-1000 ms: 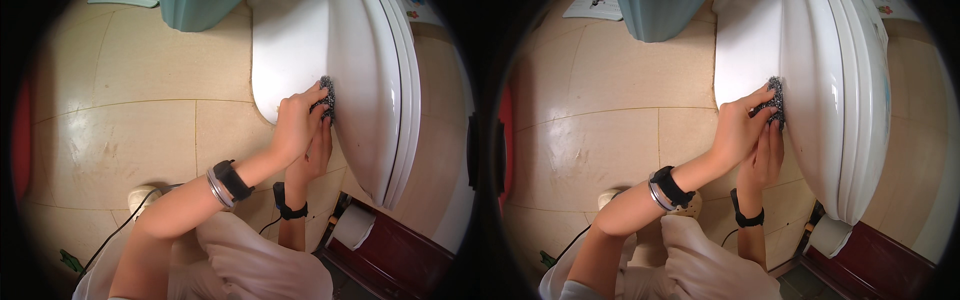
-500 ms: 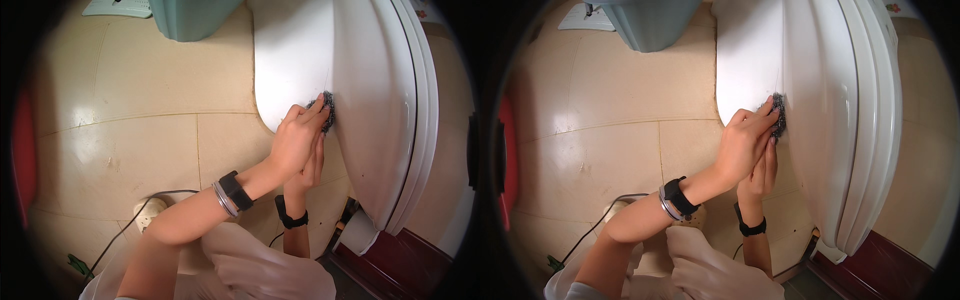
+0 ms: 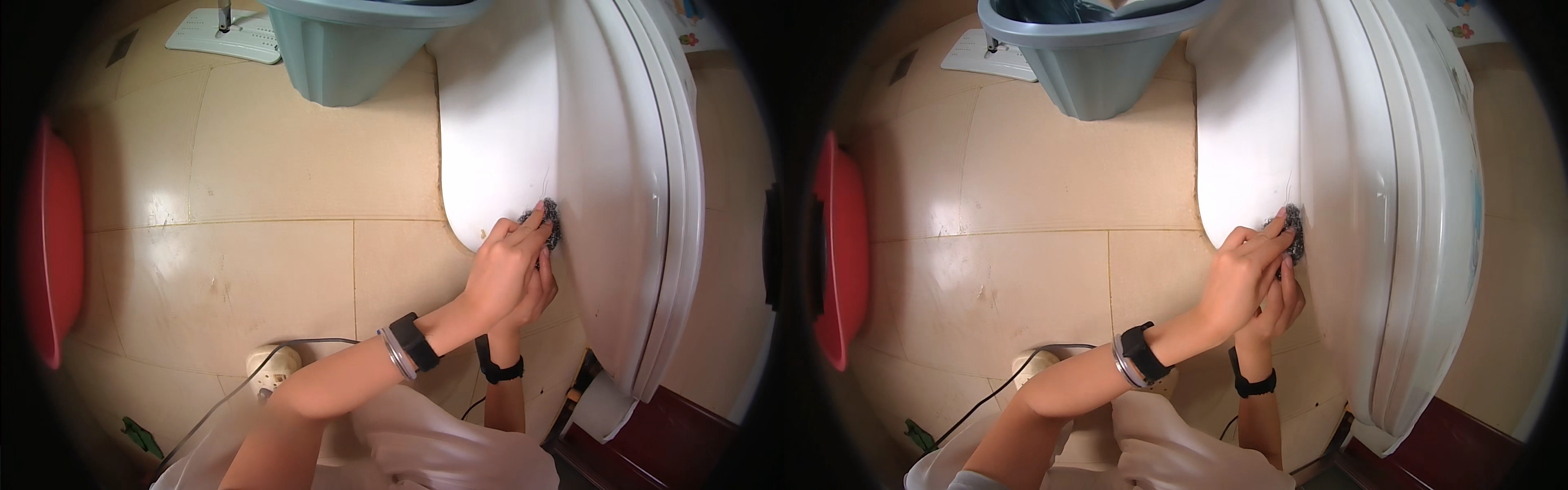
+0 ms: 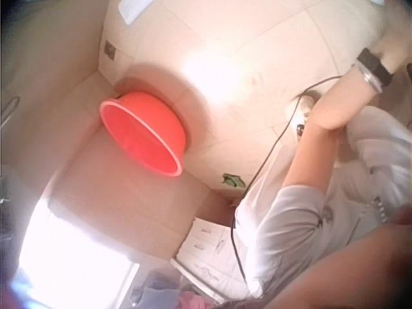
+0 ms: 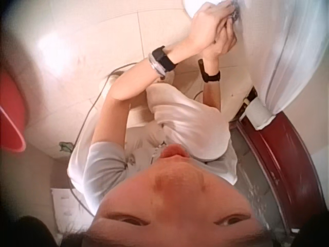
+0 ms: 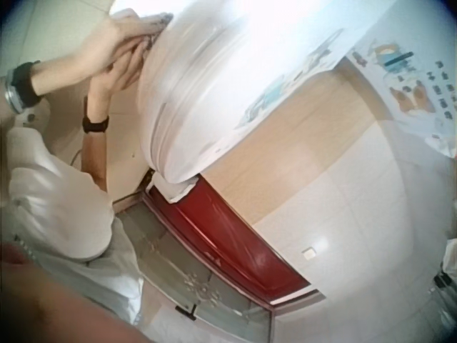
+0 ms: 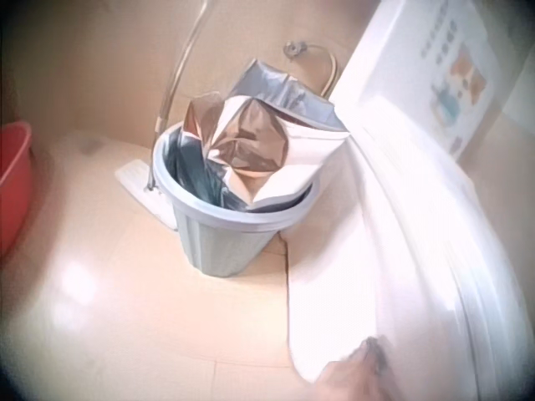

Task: The person lifts a pink plastic basin filled with water, walks over to a toilet bowl, and rubs the exterior porcelain surface with a steel wool scrubbing pad.

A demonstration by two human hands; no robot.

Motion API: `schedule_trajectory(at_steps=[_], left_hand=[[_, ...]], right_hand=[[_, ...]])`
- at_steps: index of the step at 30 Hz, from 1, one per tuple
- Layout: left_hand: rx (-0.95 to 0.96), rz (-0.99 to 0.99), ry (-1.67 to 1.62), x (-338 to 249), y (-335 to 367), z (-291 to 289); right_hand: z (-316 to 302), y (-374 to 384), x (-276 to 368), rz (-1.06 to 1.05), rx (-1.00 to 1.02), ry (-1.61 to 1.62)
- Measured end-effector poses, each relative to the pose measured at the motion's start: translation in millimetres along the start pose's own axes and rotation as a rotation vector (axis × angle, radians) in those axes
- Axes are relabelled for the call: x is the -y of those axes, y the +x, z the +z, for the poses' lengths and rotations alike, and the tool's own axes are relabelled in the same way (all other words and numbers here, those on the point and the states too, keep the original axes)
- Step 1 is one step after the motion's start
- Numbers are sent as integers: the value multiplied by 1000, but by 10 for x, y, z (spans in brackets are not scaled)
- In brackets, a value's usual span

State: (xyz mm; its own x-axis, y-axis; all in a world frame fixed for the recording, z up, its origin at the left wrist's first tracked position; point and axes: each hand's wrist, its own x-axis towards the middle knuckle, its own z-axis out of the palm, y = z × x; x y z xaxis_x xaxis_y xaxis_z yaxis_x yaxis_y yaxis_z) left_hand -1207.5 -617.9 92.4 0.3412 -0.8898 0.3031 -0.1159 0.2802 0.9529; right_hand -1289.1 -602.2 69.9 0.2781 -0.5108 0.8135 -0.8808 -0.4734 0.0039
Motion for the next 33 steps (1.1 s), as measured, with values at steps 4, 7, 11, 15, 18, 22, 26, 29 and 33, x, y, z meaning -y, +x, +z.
schedule_trajectory(at_steps=[4, 7, 11, 15, 18, 22, 26, 29, 33], left_hand=[[-5, -24, 79, -12, 157, -69], [-13, 38, 100, -35, 8, 14], [19, 89, 101, 59, -38, 57], [-2, 57, 73, 127, 242, 39], [-26, 44, 107, 156, 118, 96], [101, 100, 141, 233, -289, 198], [72, 115, 129, 349, -50, 51], [14, -2, 104, 367, 104, -10], [-23, 0, 85, 430, -168, 106]], right_hand=[[41, 120, 8, -2, 86, 40], [-114, -15, -101, -3, 105, 49], [-81, -75, -103, 22, 124, 15], [166, 74, -116, 50, 96, 68], [113, -81, -174, 69, 99, 97], [-115, -443, -294, 188, 222, 209], [79, -228, -116, 126, 198, 131], [197, -120, -81, 51, 174, 100], [85, -360, -99, 121, 211, 86]])
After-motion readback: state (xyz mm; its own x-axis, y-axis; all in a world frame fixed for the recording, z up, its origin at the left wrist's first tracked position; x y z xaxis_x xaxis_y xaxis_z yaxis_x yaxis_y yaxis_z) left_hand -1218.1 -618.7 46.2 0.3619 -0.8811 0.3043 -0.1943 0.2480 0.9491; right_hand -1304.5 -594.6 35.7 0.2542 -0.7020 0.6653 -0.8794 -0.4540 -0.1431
